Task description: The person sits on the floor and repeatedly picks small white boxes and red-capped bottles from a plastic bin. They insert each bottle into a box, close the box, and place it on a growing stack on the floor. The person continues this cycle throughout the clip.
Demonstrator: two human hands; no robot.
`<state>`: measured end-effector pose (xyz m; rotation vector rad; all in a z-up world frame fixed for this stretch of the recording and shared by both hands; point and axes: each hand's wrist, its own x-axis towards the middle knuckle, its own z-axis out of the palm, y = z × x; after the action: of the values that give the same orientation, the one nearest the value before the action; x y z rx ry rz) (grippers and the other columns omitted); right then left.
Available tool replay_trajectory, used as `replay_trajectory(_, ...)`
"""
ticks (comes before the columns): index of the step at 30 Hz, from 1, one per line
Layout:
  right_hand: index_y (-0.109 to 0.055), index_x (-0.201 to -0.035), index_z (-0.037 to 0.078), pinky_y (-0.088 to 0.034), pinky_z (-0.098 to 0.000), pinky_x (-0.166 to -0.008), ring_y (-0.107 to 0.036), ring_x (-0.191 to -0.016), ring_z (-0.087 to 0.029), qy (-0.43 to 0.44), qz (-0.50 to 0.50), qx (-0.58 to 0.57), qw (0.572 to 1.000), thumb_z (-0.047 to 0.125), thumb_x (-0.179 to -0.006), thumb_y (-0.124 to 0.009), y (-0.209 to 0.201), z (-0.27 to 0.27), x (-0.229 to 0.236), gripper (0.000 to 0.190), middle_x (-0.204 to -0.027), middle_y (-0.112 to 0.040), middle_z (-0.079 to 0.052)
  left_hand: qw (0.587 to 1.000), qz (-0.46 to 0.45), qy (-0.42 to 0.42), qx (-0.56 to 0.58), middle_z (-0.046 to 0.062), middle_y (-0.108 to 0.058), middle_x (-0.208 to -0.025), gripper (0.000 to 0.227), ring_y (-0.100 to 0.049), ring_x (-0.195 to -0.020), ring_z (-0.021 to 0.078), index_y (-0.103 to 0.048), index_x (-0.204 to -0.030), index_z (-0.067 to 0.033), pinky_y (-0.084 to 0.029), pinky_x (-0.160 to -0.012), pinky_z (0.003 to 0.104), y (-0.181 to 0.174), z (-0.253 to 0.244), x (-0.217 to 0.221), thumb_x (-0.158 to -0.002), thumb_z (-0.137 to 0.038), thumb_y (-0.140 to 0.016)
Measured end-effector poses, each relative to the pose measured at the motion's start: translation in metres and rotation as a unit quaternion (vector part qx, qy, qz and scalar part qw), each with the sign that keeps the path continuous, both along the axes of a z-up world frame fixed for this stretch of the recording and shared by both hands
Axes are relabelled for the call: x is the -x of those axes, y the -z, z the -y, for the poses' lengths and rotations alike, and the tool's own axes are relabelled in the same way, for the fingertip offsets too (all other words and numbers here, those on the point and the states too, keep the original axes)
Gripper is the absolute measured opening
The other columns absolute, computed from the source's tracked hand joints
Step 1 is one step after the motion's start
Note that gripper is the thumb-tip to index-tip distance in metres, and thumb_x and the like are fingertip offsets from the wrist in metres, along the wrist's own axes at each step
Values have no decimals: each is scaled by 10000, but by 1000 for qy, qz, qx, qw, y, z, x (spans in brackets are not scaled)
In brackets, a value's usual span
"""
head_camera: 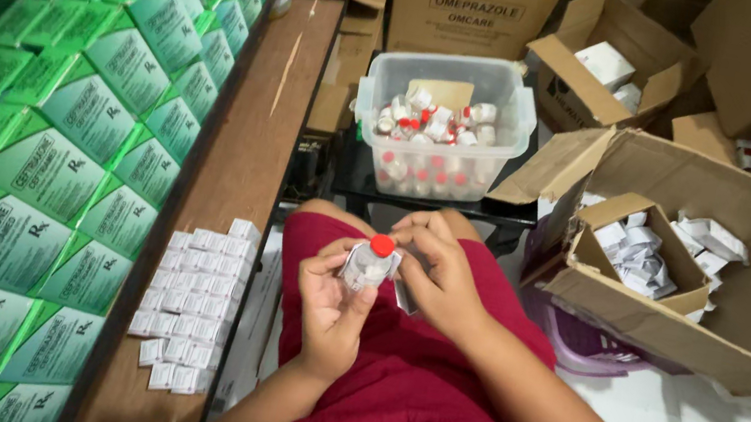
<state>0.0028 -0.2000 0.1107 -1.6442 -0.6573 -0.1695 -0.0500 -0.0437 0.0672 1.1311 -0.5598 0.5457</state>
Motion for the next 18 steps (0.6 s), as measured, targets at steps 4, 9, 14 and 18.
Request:
replay_trajectory(4,-710,-1154,18,-498,-349,-980,-602,-1126,-245,10,98,40,994,162,-958,-605,-4,5,8,265,-1239,-596,-130,985,57,-136,-94,185,-450,-1457,481,-551,-1299,280,-421,-1352,-87,-500,-1113,395,-1,-3,8,-978,30,-700)
replay_trajectory(9,-703,-1133,10,-493,-359,-977,-594,-1135,-269,8,143,34,989,419,-739,-847,-14,-4,19,586,-1213,-574,-160,923,168,-272,-216,164,-424,-1330,517,-612,-1277,393,-501,-1277,-113,-591,-1063,447,-6,-9,7,-878,50,-787)
replay_trajectory(14,-738,-1095,24,-515,-335,-947,-622,-1110,-242,50,102,61,992,346,-635,-943,-15,-8,24,598,-1179,-600,-126,917,168,-288,-219,149,-452,-1252,576,-650,-1233,423,-462,-1283,-144,-608,-1029,492,-3,-10,2,-864,56,-802)
replay_trajectory(18,-738,-1119,19,-504,-313,-963,-616,-1127,-208,28,52,45,997,282,-696,-927,-10,-4,21,533,-1192,-589,-97,932,199,-253,-167,184,-434,-1428,700,-633,-1337,364,-301,-1388,-186,-588,-1091,434,-8,-8,-3,-966,48,-808)
